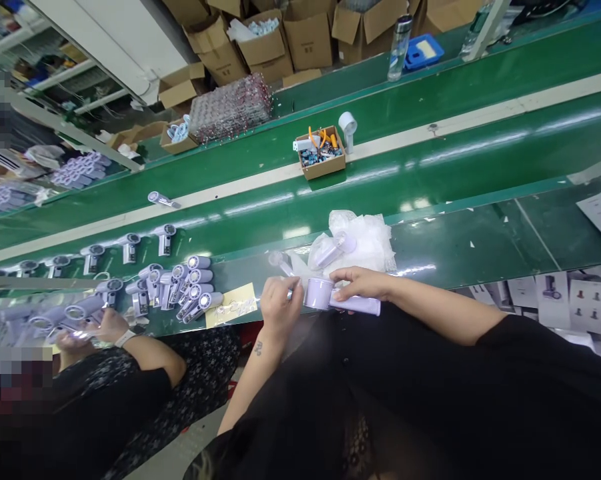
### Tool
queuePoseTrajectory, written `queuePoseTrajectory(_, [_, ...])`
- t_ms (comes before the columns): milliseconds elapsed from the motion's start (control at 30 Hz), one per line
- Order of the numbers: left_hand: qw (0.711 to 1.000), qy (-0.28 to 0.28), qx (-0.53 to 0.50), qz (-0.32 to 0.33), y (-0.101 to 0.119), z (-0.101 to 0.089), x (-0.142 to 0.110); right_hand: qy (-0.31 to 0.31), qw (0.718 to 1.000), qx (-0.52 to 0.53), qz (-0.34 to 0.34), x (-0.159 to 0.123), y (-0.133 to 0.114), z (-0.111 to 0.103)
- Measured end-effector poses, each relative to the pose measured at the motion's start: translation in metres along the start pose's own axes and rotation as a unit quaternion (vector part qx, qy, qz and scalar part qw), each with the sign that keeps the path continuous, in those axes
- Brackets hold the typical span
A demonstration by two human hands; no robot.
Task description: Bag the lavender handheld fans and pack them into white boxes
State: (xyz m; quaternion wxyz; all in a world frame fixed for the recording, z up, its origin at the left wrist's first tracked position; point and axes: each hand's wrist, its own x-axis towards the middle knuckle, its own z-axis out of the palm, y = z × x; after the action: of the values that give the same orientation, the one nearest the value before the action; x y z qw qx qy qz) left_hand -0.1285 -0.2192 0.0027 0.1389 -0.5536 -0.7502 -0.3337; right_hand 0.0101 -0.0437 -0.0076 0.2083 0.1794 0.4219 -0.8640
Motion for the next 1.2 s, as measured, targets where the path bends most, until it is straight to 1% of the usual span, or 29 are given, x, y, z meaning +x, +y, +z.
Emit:
queuePoseTrajectory(67, [0.999, 0.034, 0.004, 0.008, 0.009, 0.004, 0.0, 0.045, 0.999, -0.01, -0.02, 0.001, 0.003, 0.006])
queuePoseTrajectory(100, [0.999, 0.035, 0.009, 0.022, 0.012, 0.004, -0.001, 0.066, 0.997, -0.012, -0.032, 0.001, 0.005, 0.008])
queuePoseTrajectory(167, [0.997, 0.014, 0.03, 0.069, 0.011, 0.002, -0.007, 0.104, 0.992, -0.026, -0.065, -0.001, 0.006, 0.01])
queuePoseTrajectory(233, [0.992, -0.011, 0.057, 0.11, 0.006, -0.002, -0.017, 0.131, 0.985, -0.057, -0.093, -0.005, 0.006, 0.012])
queuePoseTrajectory(300, [0.99, -0.016, 0.083, 0.117, -0.002, -0.002, -0.026, 0.159, 0.977, -0.095, -0.106, -0.008, 0.006, 0.014])
queuePoseTrajectory(367, [0.991, 0.013, 0.103, 0.078, -0.01, 0.006, -0.031, 0.19, 0.968, -0.126, -0.106, -0.009, 0.006, 0.017])
queuePoseTrajectory(400, [0.992, 0.036, 0.109, 0.041, -0.012, 0.014, -0.031, 0.206, 0.963, -0.136, -0.108, -0.008, 0.006, 0.019])
queuePoseTrajectory(467, [0.991, 0.073, 0.097, -0.052, -0.014, 0.032, -0.028, 0.239, 0.952, -0.146, -0.122, -0.004, 0.009, 0.023])
queuePoseTrajectory(533, [0.985, 0.079, 0.042, -0.148, -0.011, 0.048, -0.021, 0.27, 0.941, -0.15, -0.139, 0.003, 0.012, 0.024])
queuePoseTrajectory(567, [0.979, 0.075, 0.006, -0.187, -0.008, 0.053, -0.018, 0.281, 0.937, -0.144, -0.149, 0.006, 0.014, 0.024])
queuePoseTrajectory(600, [0.975, 0.069, -0.028, -0.21, -0.005, 0.054, -0.014, 0.289, 0.934, -0.131, -0.163, 0.008, 0.015, 0.023])
queuePoseTrajectory(633, [0.973, 0.067, -0.054, -0.214, -0.001, 0.053, -0.01, 0.292, 0.933, -0.112, -0.181, 0.01, 0.015, 0.023])
queuePoseTrajectory(667, [0.975, 0.071, -0.068, -0.201, 0.003, 0.049, -0.007, 0.289, 0.932, -0.089, -0.199, 0.011, 0.014, 0.023])
queuePoseTrajectory(733, [0.983, 0.094, -0.075, -0.142, 0.008, 0.037, -0.002, 0.275, 0.934, -0.04, -0.226, 0.01, 0.011, 0.025])
queuePoseTrajectory(767, [0.986, 0.106, -0.074, -0.109, 0.01, 0.031, 0.0, 0.263, 0.938, -0.016, -0.227, 0.008, 0.007, 0.027])
queuePoseTrajectory(833, [0.99, 0.106, -0.075, -0.06, 0.013, 0.023, 0.002, 0.235, 0.951, 0.035, -0.198, 0.003, 0.001, 0.031])
queuePoseTrajectory(900, [0.994, 0.058, -0.089, -0.026, 0.016, 0.021, 0.001, 0.231, 0.954, 0.09, -0.167, -0.002, -0.004, 0.034])
queuePoseTrajectory(933, [0.994, 0.02, -0.104, -0.014, 0.018, 0.023, 0.001, 0.245, 0.949, 0.114, -0.159, -0.005, -0.006, 0.035])
queuePoseTrajectory(1000, [0.986, -0.059, -0.158, -0.011, 0.023, 0.027, 0.003, 0.291, 0.931, 0.152, -0.161, -0.01, -0.006, 0.034])
queuePoseTrajectory(1033, [0.976, -0.093, -0.194, -0.02, 0.026, 0.03, 0.006, 0.309, 0.921, 0.171, -0.165, -0.012, -0.006, 0.033])
queuePoseTrajectory(1100, [0.95, -0.148, -0.271, -0.05, 0.033, 0.035, 0.02, 0.325, 0.905, 0.216, -0.172, -0.019, -0.004, 0.03])
queuePoseTrajectory(1167, [0.92, -0.197, -0.331, -0.071, 0.042, 0.039, 0.042, 0.326, 0.889, 0.266, -0.183, -0.029, -0.002, 0.028])
queuePoseTrajectory(1200, [0.906, -0.224, -0.352, -0.067, 0.049, 0.041, 0.054, 0.324, 0.883, 0.285, -0.184, -0.036, -0.001, 0.026])
